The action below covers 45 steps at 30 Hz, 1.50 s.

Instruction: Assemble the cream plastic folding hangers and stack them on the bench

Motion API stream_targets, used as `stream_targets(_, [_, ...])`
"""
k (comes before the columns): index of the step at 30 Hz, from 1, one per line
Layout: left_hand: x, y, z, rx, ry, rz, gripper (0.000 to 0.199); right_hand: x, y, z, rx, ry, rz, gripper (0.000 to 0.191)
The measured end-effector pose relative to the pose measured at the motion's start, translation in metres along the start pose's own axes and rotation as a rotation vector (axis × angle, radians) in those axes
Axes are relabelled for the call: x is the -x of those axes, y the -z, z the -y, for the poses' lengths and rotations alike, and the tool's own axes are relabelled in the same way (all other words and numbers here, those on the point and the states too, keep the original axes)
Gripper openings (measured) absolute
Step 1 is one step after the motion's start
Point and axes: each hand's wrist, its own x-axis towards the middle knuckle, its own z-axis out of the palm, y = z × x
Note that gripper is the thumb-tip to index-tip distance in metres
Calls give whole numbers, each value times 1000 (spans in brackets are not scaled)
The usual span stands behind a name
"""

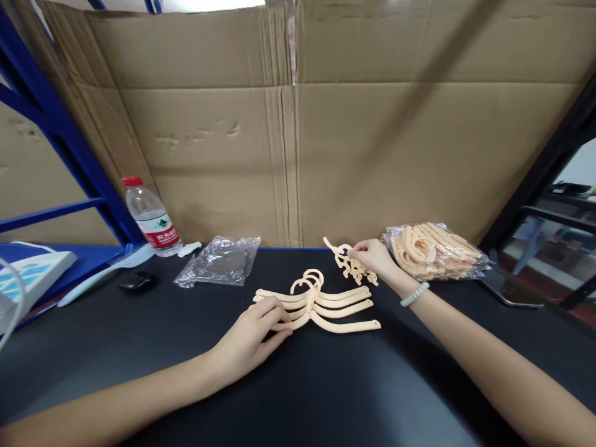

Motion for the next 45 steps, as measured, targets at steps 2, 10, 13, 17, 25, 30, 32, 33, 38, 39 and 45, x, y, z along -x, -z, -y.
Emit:
stream_targets(2, [0,3,0,26,2,-29,4,14,4,0,-117,5,6,28])
stream_targets(10, [1,1,9,118,104,-135,4,84,0,17,-777,-117,219,32])
stream_targets(13, [1,-1,12,165,166,-247,12,91,-3,23,-848,-98,225,29])
stream_targets(17, [0,2,13,178,176,-348,15,91,-2,23,-916,-112,276,26])
stream_targets(25, [-3,4,15,133,101,-417,12,93,20,21,-1061,-249,594,22])
stream_targets(30, [-2,4,17,89,81,-427,12,94,21,24,-1066,-293,654,21])
stream_targets(32, [-2,4,17,82,78,-427,13,95,20,26,-1058,-314,659,20])
stream_targets(33, [-2,5,17,80,77,-424,12,95,19,26,-1051,-323,652,20])
stream_targets(38, [-5,6,14,67,66,-428,10,95,15,25,-985,-331,596,21])
stream_targets(39, [-5,6,14,64,64,-429,10,95,15,24,-973,-333,602,21])
stream_targets(45, [-4,6,15,70,35,-432,12,95,13,20,-946,-326,617,21])
